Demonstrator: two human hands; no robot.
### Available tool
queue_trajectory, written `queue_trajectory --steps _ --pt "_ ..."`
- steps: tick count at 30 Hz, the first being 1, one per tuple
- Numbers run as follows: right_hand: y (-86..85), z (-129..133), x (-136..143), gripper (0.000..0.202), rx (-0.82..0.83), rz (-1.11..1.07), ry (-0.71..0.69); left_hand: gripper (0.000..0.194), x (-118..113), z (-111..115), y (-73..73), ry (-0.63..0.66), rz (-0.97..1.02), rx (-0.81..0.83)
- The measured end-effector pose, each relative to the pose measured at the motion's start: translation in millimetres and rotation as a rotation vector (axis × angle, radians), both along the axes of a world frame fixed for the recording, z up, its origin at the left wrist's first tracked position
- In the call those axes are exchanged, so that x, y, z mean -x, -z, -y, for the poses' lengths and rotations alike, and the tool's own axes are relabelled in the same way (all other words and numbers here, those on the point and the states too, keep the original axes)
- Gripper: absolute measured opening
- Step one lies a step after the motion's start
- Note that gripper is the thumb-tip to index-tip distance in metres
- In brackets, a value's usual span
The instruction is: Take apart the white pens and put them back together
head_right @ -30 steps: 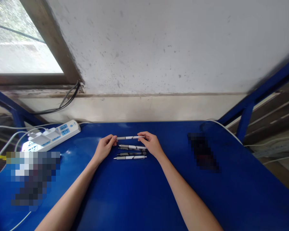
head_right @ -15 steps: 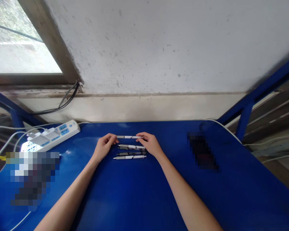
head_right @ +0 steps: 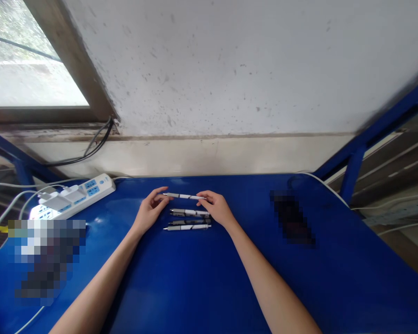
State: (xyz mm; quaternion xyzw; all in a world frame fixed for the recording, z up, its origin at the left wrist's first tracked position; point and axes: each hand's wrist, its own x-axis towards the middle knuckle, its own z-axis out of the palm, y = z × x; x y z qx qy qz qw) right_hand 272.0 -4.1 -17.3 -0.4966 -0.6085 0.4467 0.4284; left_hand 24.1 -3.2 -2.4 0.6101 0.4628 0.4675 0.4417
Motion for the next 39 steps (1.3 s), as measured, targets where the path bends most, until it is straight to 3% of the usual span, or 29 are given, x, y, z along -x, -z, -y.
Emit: queue_trajectory --steps 17,24,29,33,39 --pt "-0.5 -0.5 0.2 0.027 -0.002 0.007 -0.002 0.027 0.0 -0.5 0.3 0.048 -0.031 0.041" --pt "-1.8 0.4 1.1 0.027 0.000 0.005 0.008 0.033 0.2 0.6 0.4 0.051 -0.009 0.035" --pt "-1.7 0.7 -0.1 0.026 0.000 -0.011 0.013 0.032 -0.8 2.1 -5.5 0.031 -0.050 0.038" --pt "1.6 -1.4 -1.7 0.026 -0.006 -0.105 0.095 0.031 -0.5 0.5 -5.0 -0.041 0.006 0.035" --pt "4.3 -7.2 -1.0 0.023 0.030 -0.440 0.296 0.030 3.0 -6.9 6.9 -0.161 0.195 0.049"
